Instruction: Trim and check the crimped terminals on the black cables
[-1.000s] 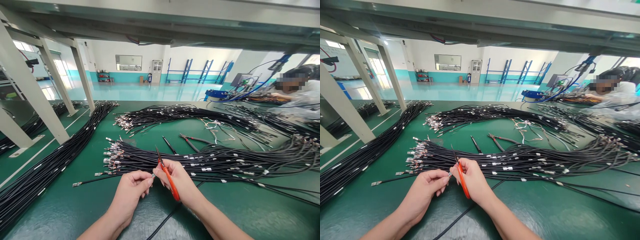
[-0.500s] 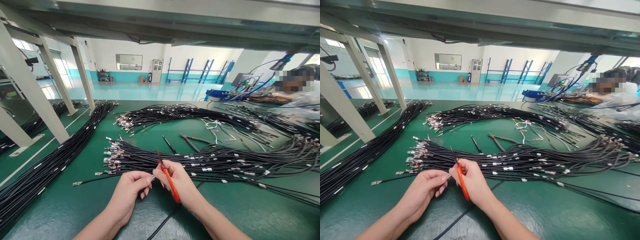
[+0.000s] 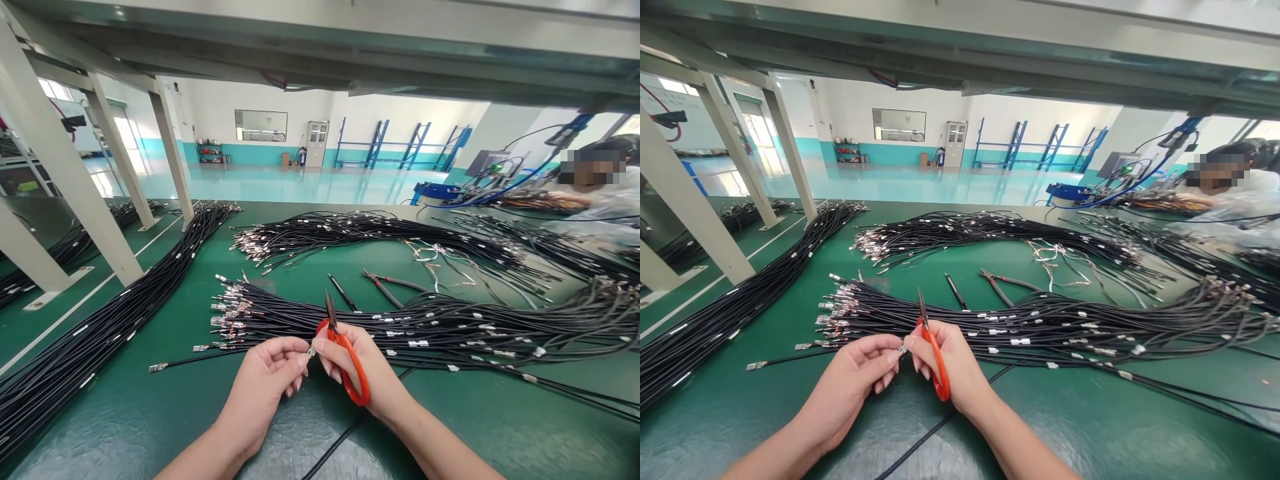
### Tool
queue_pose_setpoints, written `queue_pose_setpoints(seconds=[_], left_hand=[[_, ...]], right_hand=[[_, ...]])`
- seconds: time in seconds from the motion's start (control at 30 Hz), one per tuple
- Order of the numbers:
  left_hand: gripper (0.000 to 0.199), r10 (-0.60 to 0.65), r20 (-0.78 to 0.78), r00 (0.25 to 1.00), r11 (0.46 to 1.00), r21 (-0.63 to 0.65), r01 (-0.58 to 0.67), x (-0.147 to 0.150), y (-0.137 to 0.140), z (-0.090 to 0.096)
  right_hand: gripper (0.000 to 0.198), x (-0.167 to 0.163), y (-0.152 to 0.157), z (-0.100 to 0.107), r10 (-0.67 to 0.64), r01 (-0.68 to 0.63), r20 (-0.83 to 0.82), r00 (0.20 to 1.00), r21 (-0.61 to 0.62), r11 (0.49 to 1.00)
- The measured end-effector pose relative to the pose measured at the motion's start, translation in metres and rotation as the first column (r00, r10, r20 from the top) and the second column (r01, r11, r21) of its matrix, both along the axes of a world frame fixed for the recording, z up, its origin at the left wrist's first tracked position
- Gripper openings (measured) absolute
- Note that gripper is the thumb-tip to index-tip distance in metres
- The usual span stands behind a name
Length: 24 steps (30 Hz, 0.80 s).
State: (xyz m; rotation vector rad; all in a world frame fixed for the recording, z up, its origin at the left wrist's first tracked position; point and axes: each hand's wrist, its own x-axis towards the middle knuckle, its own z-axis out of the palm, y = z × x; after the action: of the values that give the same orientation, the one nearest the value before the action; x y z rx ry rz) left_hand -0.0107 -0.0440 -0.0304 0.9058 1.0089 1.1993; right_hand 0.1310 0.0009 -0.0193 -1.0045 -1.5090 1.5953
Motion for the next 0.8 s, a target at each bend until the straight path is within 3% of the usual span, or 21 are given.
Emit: queue_pose_setpoints(seconds=[0.1,0.23,0.63,0.8], left_hand=[[0.024,0.071,-0.082,0.994,0.994,0.092,-0.063,0.0011,-0.0003,-0.0017],[0.018,0.117,-0.199,0.973,0.976,0.207,-0.074,0.0023,-0.0011,-0.0013],[0.010,0.176,-0.241,0.954,0.979,0.140,-0.145,0.0029,-0.0031,-0.0008],[0.007,0.237,-0.385,0.892,0.958,0.247,-0.148,-0.0061,0.0011,0.0014]], right_hand=[[0.025,0.0010,0.0019,-0.0013,-0.003,0.003,-0.020,1.000,-0.011,1.000],[0.025,0.0018,0.0016,0.0005,-0.010,0.010,-0.009,1.000,-0.012,1.000],[0.022,0.0039,0.0011,0.0016,-0.001,0.000,0.012,1.000,0.029,1.000],[0.021,0.0058,0.0013,0.0053,0.042,-0.043,0.043,0.998,0.023,0.999]])
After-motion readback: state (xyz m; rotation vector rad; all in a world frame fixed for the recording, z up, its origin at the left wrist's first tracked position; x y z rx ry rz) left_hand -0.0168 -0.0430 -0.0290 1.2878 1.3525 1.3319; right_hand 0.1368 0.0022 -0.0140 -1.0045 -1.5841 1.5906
